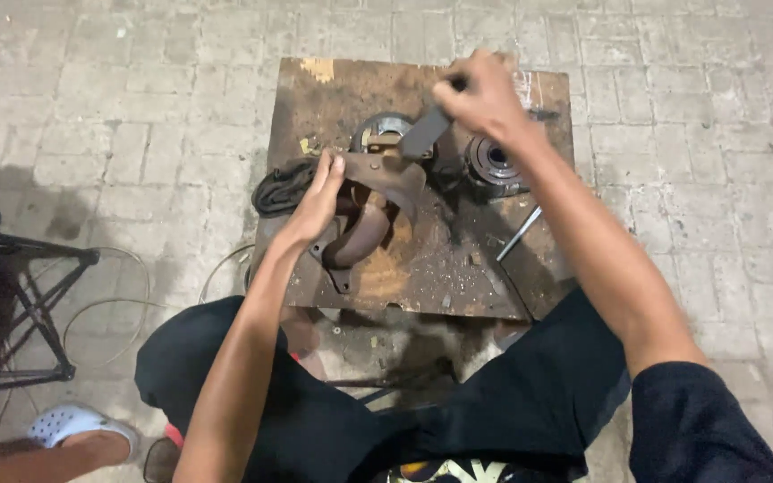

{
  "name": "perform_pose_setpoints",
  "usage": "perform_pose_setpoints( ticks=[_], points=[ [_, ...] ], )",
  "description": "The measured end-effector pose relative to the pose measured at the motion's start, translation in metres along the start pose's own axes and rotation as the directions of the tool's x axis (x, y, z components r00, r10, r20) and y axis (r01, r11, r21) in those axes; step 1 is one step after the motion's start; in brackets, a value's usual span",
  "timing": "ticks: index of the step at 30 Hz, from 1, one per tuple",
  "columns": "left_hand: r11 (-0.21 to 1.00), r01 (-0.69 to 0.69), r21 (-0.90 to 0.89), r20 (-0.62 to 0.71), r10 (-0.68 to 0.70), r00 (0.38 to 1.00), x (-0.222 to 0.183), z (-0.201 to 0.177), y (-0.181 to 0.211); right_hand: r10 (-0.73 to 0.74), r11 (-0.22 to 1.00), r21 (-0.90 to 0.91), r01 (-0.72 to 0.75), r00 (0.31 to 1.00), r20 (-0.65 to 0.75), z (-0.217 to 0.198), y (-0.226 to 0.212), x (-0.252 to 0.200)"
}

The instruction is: Filing and brushing a metal automotive part to remove rust and debris

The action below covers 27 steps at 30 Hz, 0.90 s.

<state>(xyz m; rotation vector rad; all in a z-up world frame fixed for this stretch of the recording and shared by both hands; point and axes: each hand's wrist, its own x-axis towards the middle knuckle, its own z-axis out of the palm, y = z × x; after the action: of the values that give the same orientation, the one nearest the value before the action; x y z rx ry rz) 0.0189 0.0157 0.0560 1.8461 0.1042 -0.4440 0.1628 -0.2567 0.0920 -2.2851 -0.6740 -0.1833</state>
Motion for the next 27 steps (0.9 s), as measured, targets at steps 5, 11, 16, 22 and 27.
perform_pose_setpoints(
  ticks=[5,11,16,22,27],
  points=[
    [0.998,0.052,0.018,0.009,-0.052,0.999,-0.008,0.005,0.009,-0.120,0.990,-0.069,0.121,0.993,0.017,0.033,-0.045,-0.009],
    [0.999,0.018,-0.026,-0.036,-0.019,0.999,-0.001,0.003,-0.006,-0.061,0.997,-0.046,0.069,0.985,0.158,0.024,-0.040,0.012],
    [0.998,-0.030,-0.055,-0.039,0.028,0.999,0.005,0.005,-0.011,-0.113,0.950,-0.296,0.099,0.993,-0.030,-0.007,0.028,0.020],
    [0.960,-0.170,-0.223,-0.193,0.128,0.973,0.018,0.018,-0.029,0.380,0.901,-0.197,-0.388,0.922,-0.078,-0.028,0.004,-0.030],
    [0.985,-0.114,-0.129,-0.187,0.089,0.978,0.005,0.018,-0.011,0.105,0.994,0.024,-0.110,0.981,0.161,-0.033,-0.044,-0.049]
  ],
)
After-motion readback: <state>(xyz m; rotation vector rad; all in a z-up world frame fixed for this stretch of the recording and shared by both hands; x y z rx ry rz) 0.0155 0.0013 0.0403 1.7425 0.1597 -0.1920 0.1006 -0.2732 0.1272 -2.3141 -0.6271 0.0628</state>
